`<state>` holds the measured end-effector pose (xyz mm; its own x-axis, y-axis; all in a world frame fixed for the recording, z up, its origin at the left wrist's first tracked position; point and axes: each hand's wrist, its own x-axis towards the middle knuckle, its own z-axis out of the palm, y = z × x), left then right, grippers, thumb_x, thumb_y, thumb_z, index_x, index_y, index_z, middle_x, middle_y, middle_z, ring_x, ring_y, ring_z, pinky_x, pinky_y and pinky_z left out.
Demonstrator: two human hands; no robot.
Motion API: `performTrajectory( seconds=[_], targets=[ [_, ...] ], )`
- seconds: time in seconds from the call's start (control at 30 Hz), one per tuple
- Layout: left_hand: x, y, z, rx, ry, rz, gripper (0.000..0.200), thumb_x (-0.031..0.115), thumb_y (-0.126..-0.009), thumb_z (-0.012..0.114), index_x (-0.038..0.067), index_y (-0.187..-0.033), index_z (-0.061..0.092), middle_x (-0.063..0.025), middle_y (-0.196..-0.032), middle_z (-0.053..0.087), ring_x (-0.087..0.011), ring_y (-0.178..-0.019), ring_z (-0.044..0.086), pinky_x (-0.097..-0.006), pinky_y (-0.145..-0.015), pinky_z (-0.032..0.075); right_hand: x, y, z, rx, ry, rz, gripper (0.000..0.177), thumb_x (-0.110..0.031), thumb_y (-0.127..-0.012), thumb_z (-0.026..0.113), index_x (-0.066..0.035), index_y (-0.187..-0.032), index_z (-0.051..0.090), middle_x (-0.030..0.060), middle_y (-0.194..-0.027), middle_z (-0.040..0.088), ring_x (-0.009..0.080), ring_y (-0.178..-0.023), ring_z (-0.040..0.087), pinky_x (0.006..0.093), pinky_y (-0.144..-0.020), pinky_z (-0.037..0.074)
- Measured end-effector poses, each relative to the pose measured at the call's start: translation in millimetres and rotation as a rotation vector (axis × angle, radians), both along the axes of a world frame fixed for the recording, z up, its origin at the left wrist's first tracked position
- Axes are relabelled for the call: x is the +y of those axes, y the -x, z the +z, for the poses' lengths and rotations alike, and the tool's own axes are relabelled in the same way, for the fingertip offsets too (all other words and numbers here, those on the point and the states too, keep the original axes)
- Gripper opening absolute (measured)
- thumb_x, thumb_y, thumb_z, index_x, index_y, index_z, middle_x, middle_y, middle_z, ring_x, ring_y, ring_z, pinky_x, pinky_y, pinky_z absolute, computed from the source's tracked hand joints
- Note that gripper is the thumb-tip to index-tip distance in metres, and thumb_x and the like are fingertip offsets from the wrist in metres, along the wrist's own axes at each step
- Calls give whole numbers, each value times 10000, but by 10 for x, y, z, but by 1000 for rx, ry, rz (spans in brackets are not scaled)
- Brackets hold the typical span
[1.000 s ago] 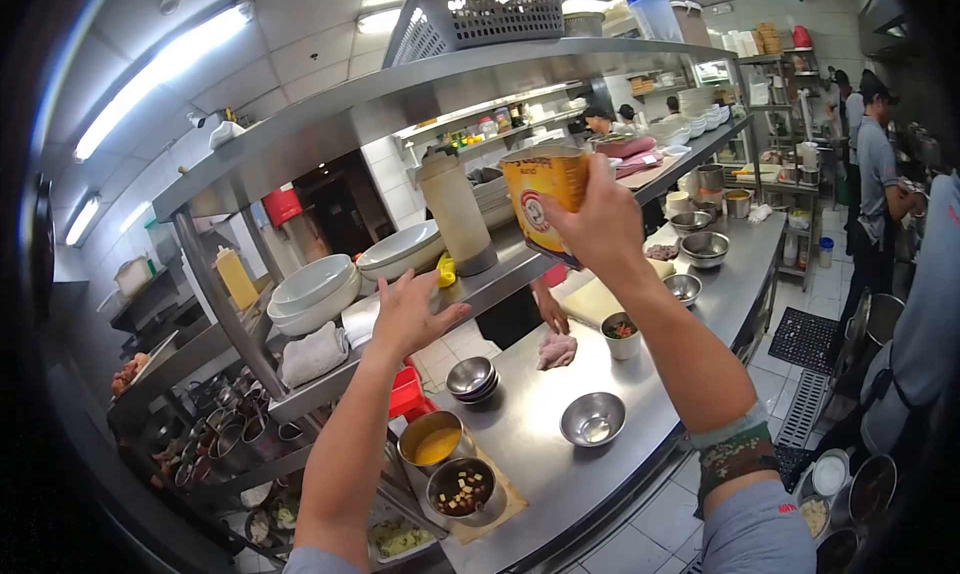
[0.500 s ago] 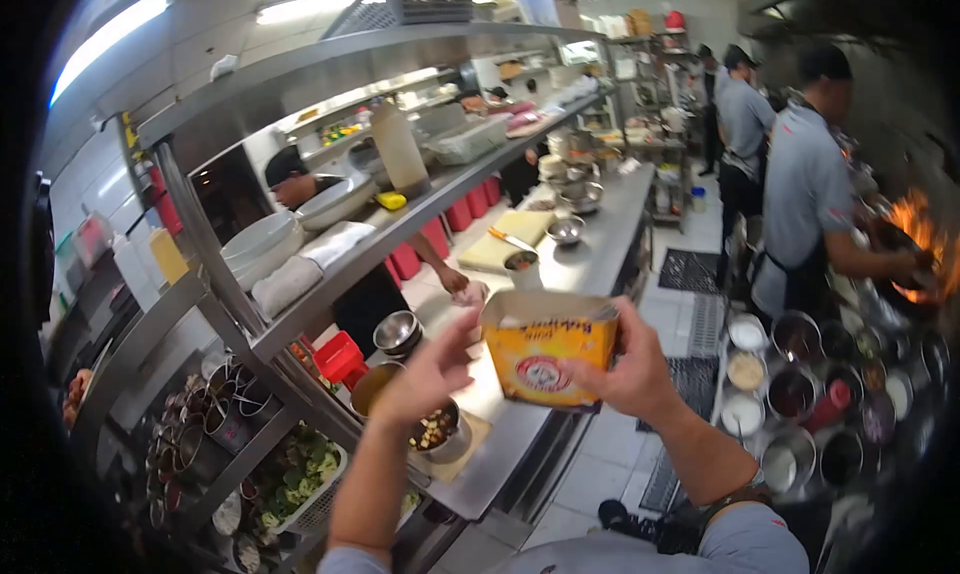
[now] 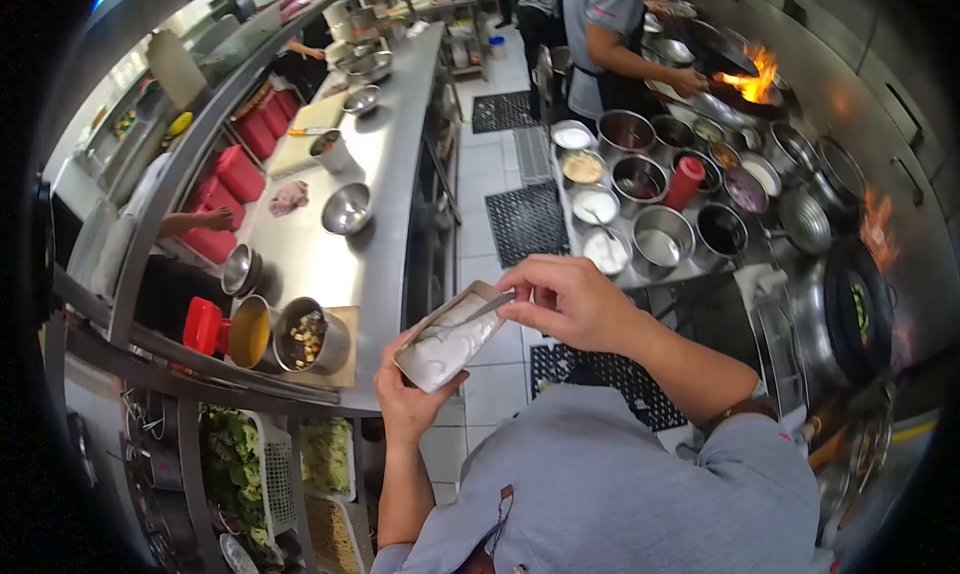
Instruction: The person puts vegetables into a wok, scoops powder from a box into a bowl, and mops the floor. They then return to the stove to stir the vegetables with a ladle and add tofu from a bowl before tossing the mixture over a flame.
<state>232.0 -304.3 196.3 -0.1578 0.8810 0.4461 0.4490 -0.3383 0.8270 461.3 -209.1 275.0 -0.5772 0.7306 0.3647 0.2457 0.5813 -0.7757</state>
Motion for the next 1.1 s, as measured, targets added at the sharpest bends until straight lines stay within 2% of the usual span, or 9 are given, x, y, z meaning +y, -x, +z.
performTrajectory(
  seconds=[0.1, 0.2, 0.43, 0.57, 0.63, 0.8, 0.87, 1.0, 1.1],
  targets=[
    [19, -117, -118, -25, -62, -24, 696, 48, -547, 849, 2, -1161, 525, -142, -1103, 621, -222, -982, 621, -330, -861, 495, -49, -67, 13, -27, -4, -2, 126, -120, -809, 678, -20, -874, 637, 56, -684, 600, 111, -563, 556, 255, -511, 429],
    [38, -272, -118, -21, 1, -29, 684, 57, -543, 852, 16, -1150, 542, -135, -1117, 623, -228, -996, 622, -331, -868, 493, -106, -230, 117, -111, -104, -30, 103, -100, -804, 671, -14, -849, 637, 67, -682, 619, 122, -564, 582, 257, -517, 450],
    [281, -773, -185, 108, -67, -103, 639, 67, -558, 847, 17, -1129, 565, -136, -1111, 626, -229, -993, 626, -322, -863, 495, -290, -884, 239, -53, 98, -380, 70, -50, -778, 635, 13, -808, 630, 70, -655, 640, 104, -572, 617, 224, -530, 485],
    [419, -1190, -194, 153, -102, -192, 617, 69, -575, 837, 6, -1125, 565, -147, -1114, 625, -232, -993, 625, -321, -863, 492, -413, -1313, 66, 97, 235, -502, 78, -43, -775, 639, 31, -791, 622, 50, -626, 632, 68, -577, 605, 219, -540, 485],
    [469, -1441, -182, 177, -103, -247, 611, 65, -583, 831, -1, -1127, 562, -160, -1122, 621, -237, -993, 626, -318, -862, 489, -486, -1575, -1, 117, 250, -544, 43, 3, -823, 606, 35, -794, 599, 34, -646, 618, 53, -554, 575, 192, -495, 459],
    [566, -2126, -161, 236, -109, -393, 626, 75, -586, 835, -3, -1137, 548, -152, -1136, 620, -242, -998, 626, -320, -865, 484, -682, -2176, -239, 350, 378, -604, 30, 1, -839, 600, 18, -814, 598, 60, -707, 632, 80, -569, 603, 189, -511, 472],
    [575, -2408, -178, 188, -50, -434, 663, 96, -537, 844, 8, -1129, 560, -166, -1126, 621, -302, -1008, 612, -364, -878, 479, -733, -2476, -331, 449, 446, -652, 31, -4, -840, 605, 16, -820, 592, 62, -705, 631, 85, -568, 605, 192, -509, 475],
    [579, -2933, -173, 173, -20, -515, 670, 88, -546, 841, 4, -1146, 553, -164, -1131, 620, -281, -1008, 617, -349, -877, 479, -941, -3125, -429, 609, 527, -745, 55, -29, -846, 613, 14, -832, 581, 78, -706, 634, 104, -565, 614, 201, -498, 484],
    [554, -3315, -168, 117, 119, -571, 663, 92, -566, 842, 0, -1153, 547, -161, -1140, 618, -251, -993, 623, -333, -873, 476, -1133, -3540, -399, 666, 548, -850, 73, -49, -842, 623, 13, -837, 586, 93, -709, 635, 123, -553, 614, 214, -488, 495]
  ],
)
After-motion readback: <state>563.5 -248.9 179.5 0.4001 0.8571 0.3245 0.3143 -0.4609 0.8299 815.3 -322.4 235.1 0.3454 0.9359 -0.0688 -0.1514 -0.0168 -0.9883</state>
